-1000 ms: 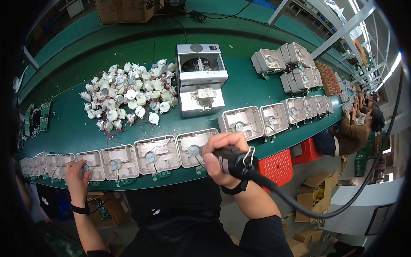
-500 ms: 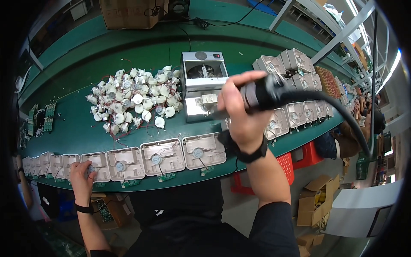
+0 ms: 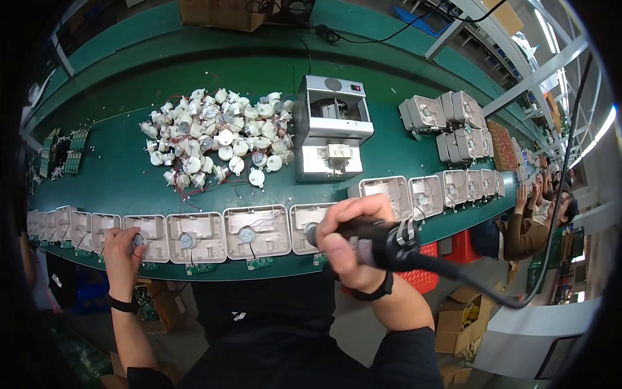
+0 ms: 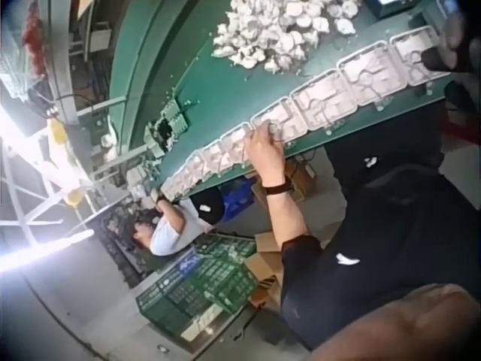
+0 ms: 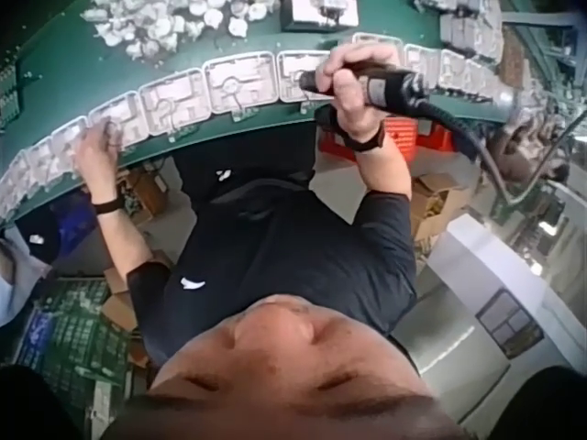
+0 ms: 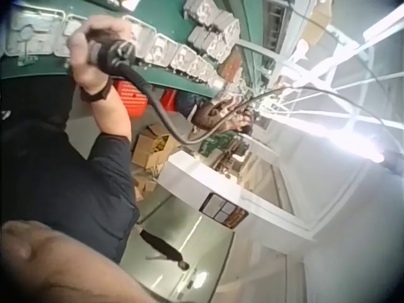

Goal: The person picks up a motor from a pile, places it into a plastic housing, and secures it by driving a screw with a power screwdriver. They then move the assembled housing to a stack on the workbench and repeat the process.

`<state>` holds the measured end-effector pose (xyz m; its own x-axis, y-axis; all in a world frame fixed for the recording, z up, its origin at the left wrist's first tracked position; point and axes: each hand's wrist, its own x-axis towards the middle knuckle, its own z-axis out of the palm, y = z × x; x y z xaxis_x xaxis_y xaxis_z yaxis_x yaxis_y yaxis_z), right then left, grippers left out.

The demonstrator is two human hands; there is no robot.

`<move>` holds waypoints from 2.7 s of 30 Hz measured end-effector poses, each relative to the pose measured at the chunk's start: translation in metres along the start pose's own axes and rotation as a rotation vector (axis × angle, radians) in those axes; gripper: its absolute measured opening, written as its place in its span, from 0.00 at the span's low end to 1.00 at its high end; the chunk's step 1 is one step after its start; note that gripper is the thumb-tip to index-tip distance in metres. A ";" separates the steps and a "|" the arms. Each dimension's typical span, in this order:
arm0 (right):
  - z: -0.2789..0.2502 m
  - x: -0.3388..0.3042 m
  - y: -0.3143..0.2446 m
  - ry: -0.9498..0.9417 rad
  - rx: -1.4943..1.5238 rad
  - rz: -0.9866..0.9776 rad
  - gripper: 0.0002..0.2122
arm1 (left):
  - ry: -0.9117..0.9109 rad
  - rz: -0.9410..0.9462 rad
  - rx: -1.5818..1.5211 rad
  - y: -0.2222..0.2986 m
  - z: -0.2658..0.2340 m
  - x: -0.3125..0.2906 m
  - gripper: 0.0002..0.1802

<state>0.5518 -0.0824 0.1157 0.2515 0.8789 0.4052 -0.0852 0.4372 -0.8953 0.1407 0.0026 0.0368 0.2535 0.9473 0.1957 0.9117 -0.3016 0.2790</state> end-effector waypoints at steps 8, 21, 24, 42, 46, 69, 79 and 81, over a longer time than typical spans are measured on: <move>-0.001 -0.011 0.031 -0.047 -0.095 -0.005 0.17 | -0.007 0.015 -0.002 -0.002 0.000 -0.001 0.25; -0.008 -0.011 0.037 -0.119 -0.171 -0.046 0.16 | 0.012 0.037 -0.013 -0.003 0.001 0.000 0.25; -0.010 0.004 0.019 -0.059 -0.076 -0.074 0.15 | 0.018 0.046 -0.001 -0.004 0.000 -0.002 0.25; -0.029 0.038 -0.014 0.165 -0.090 -0.177 0.10 | -0.020 0.092 -0.054 0.006 -0.001 -0.002 0.26; -0.020 0.009 -0.027 0.123 0.018 -0.112 0.14 | -0.033 0.089 -0.042 0.008 0.000 -0.001 0.26; 0.043 -0.012 0.040 -0.289 -0.097 0.036 0.16 | -0.007 0.072 -0.069 0.007 0.000 -0.004 0.23; 0.042 -0.008 0.043 -0.231 -0.049 0.040 0.17 | -0.028 0.067 -0.078 0.008 -0.001 -0.002 0.24; 0.040 -0.009 0.046 -0.276 -0.085 0.045 0.16 | -0.021 0.058 -0.087 0.009 0.000 -0.001 0.24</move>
<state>0.5068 -0.0619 0.0780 -0.0240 0.9208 0.3894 -0.0062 0.3894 -0.9211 0.1485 -0.0009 0.0393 0.3123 0.9298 0.1947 0.8642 -0.3632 0.3482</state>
